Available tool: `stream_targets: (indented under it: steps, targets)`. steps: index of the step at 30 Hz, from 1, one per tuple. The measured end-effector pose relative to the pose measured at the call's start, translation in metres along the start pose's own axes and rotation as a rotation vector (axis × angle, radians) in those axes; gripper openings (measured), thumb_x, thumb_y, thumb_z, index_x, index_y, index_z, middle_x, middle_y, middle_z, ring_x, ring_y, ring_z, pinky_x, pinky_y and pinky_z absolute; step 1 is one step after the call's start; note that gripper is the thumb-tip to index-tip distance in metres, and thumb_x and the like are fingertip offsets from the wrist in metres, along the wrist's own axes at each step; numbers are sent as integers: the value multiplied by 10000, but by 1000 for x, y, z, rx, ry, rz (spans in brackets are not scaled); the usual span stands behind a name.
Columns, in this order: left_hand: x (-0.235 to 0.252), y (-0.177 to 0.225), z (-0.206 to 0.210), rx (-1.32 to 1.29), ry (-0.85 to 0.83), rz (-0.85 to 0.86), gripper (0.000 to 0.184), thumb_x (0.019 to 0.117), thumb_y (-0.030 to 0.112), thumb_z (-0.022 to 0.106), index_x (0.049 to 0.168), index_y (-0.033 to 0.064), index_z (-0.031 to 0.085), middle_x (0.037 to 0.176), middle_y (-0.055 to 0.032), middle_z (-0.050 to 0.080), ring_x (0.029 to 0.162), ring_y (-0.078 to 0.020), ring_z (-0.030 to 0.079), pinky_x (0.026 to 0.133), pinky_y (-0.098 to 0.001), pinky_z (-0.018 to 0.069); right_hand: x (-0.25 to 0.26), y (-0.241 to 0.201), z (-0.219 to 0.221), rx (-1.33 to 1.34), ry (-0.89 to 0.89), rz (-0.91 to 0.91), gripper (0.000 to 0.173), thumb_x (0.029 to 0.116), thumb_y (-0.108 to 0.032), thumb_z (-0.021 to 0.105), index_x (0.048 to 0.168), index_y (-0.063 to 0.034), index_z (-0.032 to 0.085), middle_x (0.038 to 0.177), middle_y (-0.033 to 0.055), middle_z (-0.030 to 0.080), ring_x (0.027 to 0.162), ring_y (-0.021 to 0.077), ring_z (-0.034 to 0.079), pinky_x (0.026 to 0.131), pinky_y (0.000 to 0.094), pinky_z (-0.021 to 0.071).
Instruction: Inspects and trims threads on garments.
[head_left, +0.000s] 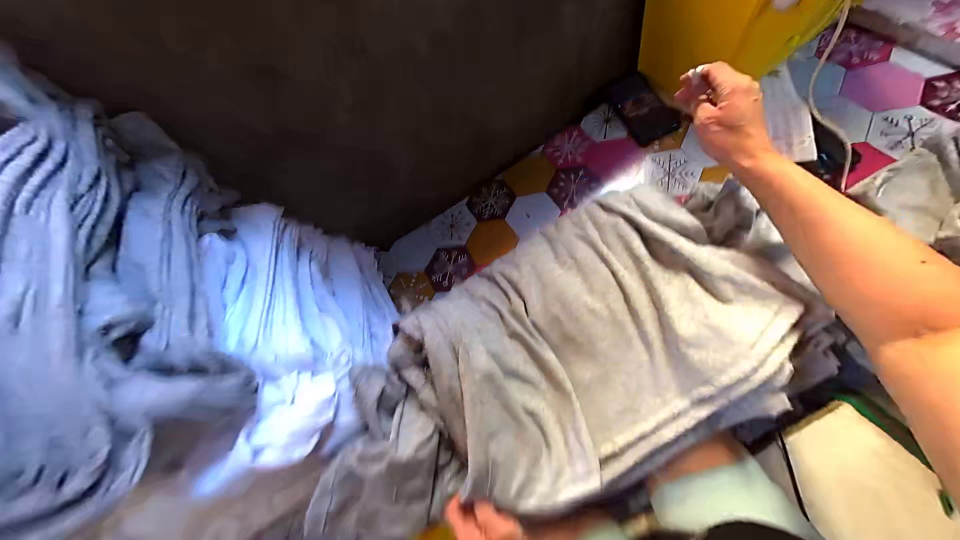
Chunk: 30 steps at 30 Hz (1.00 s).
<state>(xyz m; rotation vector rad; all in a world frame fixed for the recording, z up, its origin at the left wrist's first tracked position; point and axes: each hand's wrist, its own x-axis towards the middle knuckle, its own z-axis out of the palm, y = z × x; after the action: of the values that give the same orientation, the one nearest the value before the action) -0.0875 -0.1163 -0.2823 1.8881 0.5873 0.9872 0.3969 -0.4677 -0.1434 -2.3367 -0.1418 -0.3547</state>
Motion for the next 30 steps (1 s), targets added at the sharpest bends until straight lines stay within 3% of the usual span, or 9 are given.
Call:
stream_targets:
  steps: [3,6,9,11,16,21,25,27,30]
  targets:
    - [-7,29,-12,-87,11,-298,209,981,32,438,1107,-79,562,877,30,631,797,16,644,765,-209,577,-96,-54,-7,176,-68,-88,338,1064,-137,420,1266,35,628,1121,155,707,981,131,665,918,297,515]
    - [-11,67,-31,-254,16,-570,156,1037,55,414,1134,-33,498,861,9,642,730,-79,697,717,-294,634,-221,-113,8,334,-353,-142,257,1029,-99,502,1161,60,655,1043,150,703,861,113,656,812,300,549]
    - [-15,88,-39,-384,47,-573,113,1047,21,396,1108,-11,486,856,-11,662,742,-116,712,739,-319,640,-335,-156,42,489,-563,-253,144,948,-74,633,1009,19,724,939,122,707,738,139,655,660,308,570]
    - [-20,91,-39,-415,56,-536,102,1051,6,395,1092,-5,488,840,-17,674,731,-125,723,727,-323,648,-382,-177,62,555,-623,-263,146,911,-154,726,946,-12,739,900,82,683,733,124,635,653,298,557]
    - [-25,93,-30,-360,44,-472,58,1030,-24,458,1052,-16,511,762,-5,659,698,-86,703,696,-280,630,-419,-201,87,481,-711,-292,374,860,-360,819,1024,-31,748,1023,112,703,888,232,691,764,465,582]
    - [-20,101,-29,-366,46,-425,96,982,-96,520,1046,-25,520,770,-35,723,712,-126,749,691,-300,652,-419,-206,85,559,-717,-199,160,940,-168,697,906,-15,728,778,70,669,684,135,611,641,335,508]
    - [-19,104,-30,-366,72,-404,220,949,-133,545,1099,-7,444,753,-26,711,668,-106,730,671,-284,641,-419,-208,88,536,-709,-288,249,911,-253,763,955,-9,747,921,104,716,821,205,686,743,429,565]
    - [-18,104,-31,-377,62,-391,277,950,-141,532,1152,1,405,758,-43,723,681,-141,749,684,-311,651,-419,-207,92,543,-678,-319,174,920,-169,722,905,3,742,867,114,709,769,215,676,698,423,552]
    - [-16,106,-34,-364,44,-376,298,946,-147,531,1159,10,394,746,-33,715,671,-126,739,688,-300,645,-419,-207,91,495,-657,-381,218,929,-226,729,906,-8,732,842,102,700,741,211,671,662,422,549]
